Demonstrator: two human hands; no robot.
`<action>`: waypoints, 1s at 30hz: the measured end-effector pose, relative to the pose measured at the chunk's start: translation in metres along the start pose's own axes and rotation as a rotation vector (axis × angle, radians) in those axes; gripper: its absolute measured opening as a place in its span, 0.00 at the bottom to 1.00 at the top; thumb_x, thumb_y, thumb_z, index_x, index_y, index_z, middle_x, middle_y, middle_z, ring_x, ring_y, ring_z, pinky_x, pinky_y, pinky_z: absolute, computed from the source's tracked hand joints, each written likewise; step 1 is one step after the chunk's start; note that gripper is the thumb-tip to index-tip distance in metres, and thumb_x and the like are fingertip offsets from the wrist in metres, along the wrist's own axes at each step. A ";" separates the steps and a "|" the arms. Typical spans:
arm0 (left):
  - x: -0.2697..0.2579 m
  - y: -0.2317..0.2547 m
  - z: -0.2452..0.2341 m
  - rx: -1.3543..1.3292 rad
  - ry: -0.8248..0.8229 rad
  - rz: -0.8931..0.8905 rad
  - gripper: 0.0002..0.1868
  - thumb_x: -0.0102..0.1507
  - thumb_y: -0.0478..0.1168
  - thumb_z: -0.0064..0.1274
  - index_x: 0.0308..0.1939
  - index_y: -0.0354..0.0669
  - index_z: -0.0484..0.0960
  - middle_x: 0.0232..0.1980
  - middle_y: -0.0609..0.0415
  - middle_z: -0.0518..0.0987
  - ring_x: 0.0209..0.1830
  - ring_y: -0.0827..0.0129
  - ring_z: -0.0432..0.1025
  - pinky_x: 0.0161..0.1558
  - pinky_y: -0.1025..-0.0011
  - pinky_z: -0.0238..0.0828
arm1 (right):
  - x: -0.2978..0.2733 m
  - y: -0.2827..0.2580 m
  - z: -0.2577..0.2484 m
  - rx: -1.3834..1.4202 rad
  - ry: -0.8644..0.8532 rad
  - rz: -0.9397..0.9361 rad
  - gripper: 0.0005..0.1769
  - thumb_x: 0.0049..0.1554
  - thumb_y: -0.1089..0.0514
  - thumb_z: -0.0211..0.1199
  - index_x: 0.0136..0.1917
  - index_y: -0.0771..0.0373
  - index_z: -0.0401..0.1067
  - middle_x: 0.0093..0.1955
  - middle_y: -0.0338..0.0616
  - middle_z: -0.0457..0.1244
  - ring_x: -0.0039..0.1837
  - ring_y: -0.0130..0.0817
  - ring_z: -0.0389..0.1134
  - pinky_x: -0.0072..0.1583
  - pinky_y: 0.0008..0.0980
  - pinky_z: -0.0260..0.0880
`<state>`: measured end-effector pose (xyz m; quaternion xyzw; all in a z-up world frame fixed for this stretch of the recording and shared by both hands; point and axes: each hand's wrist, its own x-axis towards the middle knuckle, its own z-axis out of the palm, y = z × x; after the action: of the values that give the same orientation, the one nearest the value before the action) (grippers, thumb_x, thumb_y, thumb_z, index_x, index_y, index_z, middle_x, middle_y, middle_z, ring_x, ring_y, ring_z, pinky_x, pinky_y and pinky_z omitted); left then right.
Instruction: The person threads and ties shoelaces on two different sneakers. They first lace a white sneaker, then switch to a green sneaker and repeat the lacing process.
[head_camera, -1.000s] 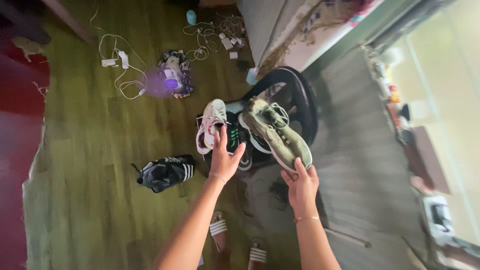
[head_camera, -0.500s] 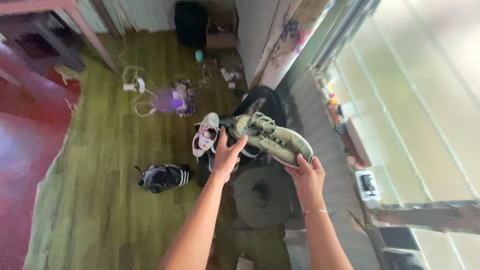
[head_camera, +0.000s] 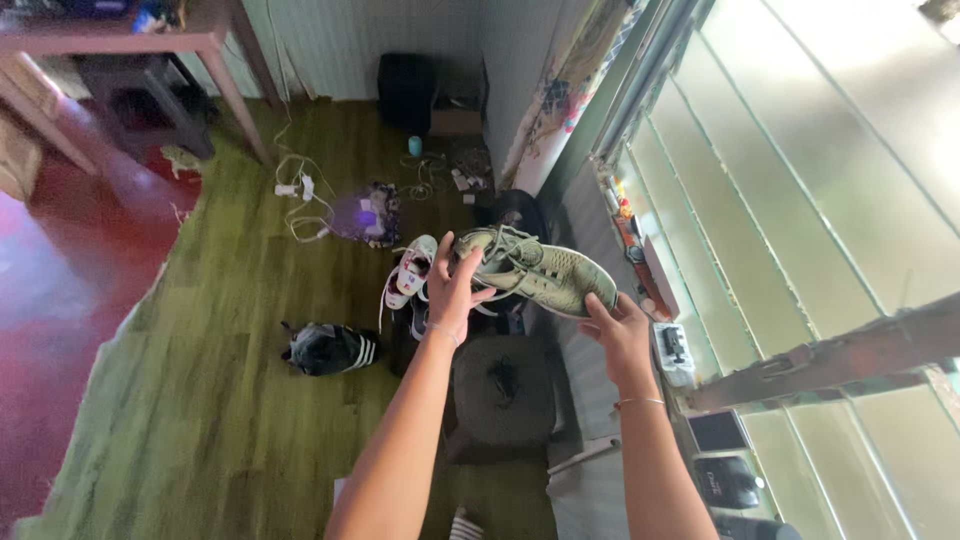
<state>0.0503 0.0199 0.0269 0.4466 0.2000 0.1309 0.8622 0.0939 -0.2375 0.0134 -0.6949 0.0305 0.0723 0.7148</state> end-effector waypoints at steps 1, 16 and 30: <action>-0.004 0.002 0.002 -0.021 0.002 0.017 0.43 0.60 0.48 0.57 0.77 0.56 0.57 0.70 0.53 0.69 0.69 0.59 0.68 0.52 0.51 0.81 | -0.004 -0.010 0.001 -0.081 0.023 -0.033 0.20 0.58 0.54 0.68 0.60 0.66 0.71 0.54 0.47 0.69 0.54 0.36 0.71 0.52 0.38 0.72; -0.054 0.040 0.001 -0.151 0.131 0.186 0.37 0.62 0.43 0.57 0.74 0.58 0.62 0.71 0.52 0.67 0.67 0.58 0.68 0.58 0.49 0.76 | -0.052 -0.104 0.131 -0.627 -0.098 -0.858 0.09 0.58 0.61 0.68 0.52 0.65 0.77 0.52 0.47 0.72 0.56 0.43 0.74 0.59 0.37 0.74; -0.034 0.063 -0.083 -0.328 0.302 0.241 0.32 0.63 0.44 0.54 0.71 0.57 0.63 0.71 0.54 0.64 0.69 0.58 0.63 0.53 0.49 0.77 | -0.063 -0.153 0.092 0.356 -0.023 -0.241 0.05 0.64 0.59 0.59 0.50 0.62 0.71 0.34 0.35 0.58 0.35 0.25 0.58 0.39 0.29 0.64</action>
<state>-0.0210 0.1014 0.0434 0.2968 0.2481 0.3286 0.8616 0.0488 -0.1529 0.1769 -0.5553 -0.0487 -0.0121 0.8301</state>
